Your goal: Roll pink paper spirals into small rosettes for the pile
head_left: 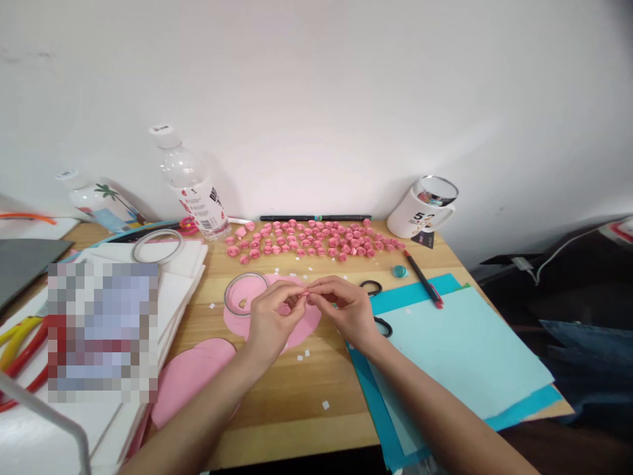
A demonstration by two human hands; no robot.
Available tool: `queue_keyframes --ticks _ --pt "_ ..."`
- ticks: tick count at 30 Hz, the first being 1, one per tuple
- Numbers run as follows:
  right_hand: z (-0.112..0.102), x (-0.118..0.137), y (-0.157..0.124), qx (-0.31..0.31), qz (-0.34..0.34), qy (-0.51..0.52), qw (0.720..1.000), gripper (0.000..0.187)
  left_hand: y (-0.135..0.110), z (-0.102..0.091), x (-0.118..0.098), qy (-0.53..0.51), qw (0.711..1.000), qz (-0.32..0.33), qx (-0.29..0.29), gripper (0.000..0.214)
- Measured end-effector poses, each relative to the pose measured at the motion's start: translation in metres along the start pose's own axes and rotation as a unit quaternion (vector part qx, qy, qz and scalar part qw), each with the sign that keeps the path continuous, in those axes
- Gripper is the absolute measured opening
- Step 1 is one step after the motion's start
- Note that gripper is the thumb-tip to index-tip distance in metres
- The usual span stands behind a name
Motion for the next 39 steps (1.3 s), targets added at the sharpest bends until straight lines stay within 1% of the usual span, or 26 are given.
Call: queue_keyframes --ticks 3,8,11,13,15,17,20,24,28,31,33,34,36,39 --pt "0.0 0.002 0.0 0.01 -0.006 -0.011 1.0 0.008 0.0 0.001 0.0 -0.005 1.0 -0.004 0.006 0.011" --pt "0.001 -0.006 0.0 0.004 0.022 0.037 0.999 0.01 0.001 0.001 0.004 -0.035 0.999 -0.03 0.007 0.01" --pt "0.002 -0.011 -0.001 -0.005 0.045 0.077 0.996 0.011 -0.001 0.006 0.011 -0.056 0.996 -0.062 0.026 0.009" --pt "0.002 -0.013 -0.001 -0.008 0.05 0.087 0.995 0.011 -0.003 0.01 0.016 -0.055 0.995 -0.078 0.04 0.009" --pt "0.002 -0.013 -0.001 -0.004 0.046 0.078 0.996 0.009 -0.004 0.01 0.017 -0.042 0.996 -0.073 0.039 0.012" --pt "0.003 -0.011 -0.001 0.004 0.038 0.057 0.998 0.009 -0.004 0.007 0.012 -0.018 0.999 -0.038 0.029 0.016" --pt "0.003 -0.006 0.0 0.016 0.013 0.006 1.0 0.01 -0.003 0.006 0.001 0.026 0.999 0.031 0.031 0.015" --pt "0.005 0.005 -0.001 0.034 -0.053 -0.097 0.993 0.012 -0.001 0.006 -0.004 0.054 0.996 0.063 0.041 0.012" --pt "0.013 0.013 -0.006 0.071 -0.13 -0.212 0.966 0.019 -0.001 0.009 -0.004 0.087 0.992 0.076 0.053 0.015" --pt "0.019 0.014 -0.01 0.095 -0.157 -0.287 0.94 0.021 -0.003 0.013 -0.002 0.103 0.99 0.07 0.066 0.018" --pt "0.019 0.013 -0.011 0.083 -0.152 -0.327 0.929 0.019 -0.005 0.015 -0.002 0.103 0.99 0.07 0.065 0.016" --pt "0.018 0.013 -0.011 0.071 -0.143 -0.337 0.928 0.017 -0.006 0.015 -0.003 0.102 0.99 0.072 0.061 0.015" --pt "0.014 0.01 -0.011 0.04 -0.107 -0.318 0.941 0.014 -0.006 0.013 -0.006 0.096 0.991 0.079 0.047 0.013" --pt "0.008 0.0 -0.01 -0.002 -0.025 -0.23 0.973 0.01 -0.006 0.011 -0.009 0.084 0.993 0.076 0.033 0.011"
Point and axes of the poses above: each hand's wrist, its own y-axis towards the middle knuckle, its own z-axis out of the palm, x = y × z, the point moved 9 cm from there along y, towards the middle knuckle, and after that the axes turned 14 degrees about y, right-handed, at the moved point
